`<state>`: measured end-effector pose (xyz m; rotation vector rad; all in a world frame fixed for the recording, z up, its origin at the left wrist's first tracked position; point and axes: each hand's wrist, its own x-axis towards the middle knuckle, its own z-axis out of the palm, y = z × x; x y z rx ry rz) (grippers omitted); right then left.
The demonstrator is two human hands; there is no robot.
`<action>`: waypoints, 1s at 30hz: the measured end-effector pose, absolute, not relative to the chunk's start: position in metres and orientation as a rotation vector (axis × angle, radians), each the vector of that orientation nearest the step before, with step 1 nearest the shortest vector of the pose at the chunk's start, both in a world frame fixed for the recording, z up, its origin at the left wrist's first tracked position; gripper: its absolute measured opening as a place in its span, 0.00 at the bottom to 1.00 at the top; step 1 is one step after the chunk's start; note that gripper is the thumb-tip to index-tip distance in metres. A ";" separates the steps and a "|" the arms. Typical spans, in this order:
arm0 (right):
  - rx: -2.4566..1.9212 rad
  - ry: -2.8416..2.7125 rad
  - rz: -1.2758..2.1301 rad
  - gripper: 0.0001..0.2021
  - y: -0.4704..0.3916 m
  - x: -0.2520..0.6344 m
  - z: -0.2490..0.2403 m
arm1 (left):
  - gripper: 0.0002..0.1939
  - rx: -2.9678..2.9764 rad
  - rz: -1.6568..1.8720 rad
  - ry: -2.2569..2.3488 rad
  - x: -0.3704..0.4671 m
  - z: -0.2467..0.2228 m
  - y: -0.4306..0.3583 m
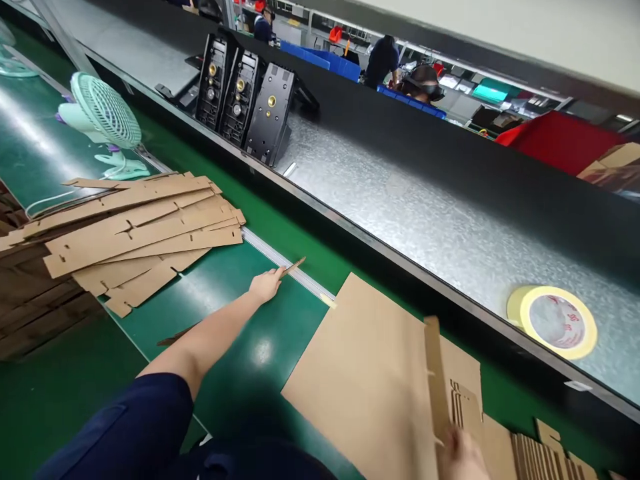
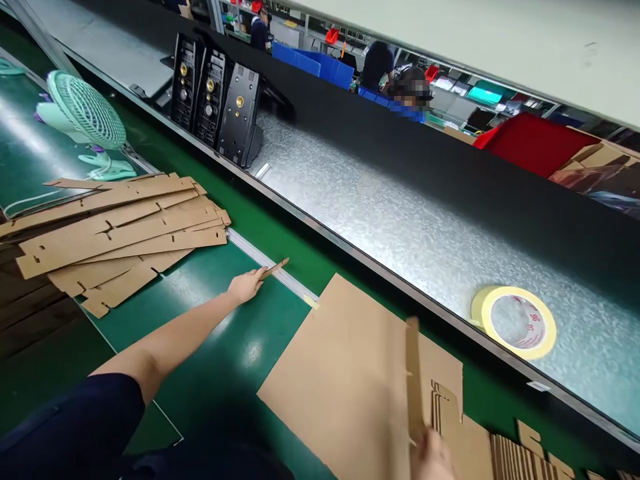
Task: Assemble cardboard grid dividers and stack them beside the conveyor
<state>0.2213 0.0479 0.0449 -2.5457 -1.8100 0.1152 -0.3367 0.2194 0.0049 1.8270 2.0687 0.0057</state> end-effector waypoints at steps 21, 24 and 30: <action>-1.142 -2.539 0.212 0.20 0.221 -0.010 0.013 | 0.46 1.886 0.015 2.016 -0.351 -0.005 0.233; -1.144 -2.609 0.146 0.22 0.232 -0.010 0.009 | 0.48 1.888 -0.014 2.026 -0.351 -0.006 0.234; -1.233 -2.670 -0.042 0.25 0.245 -0.005 -0.007 | 0.50 1.938 -0.031 2.031 -0.345 -0.003 0.243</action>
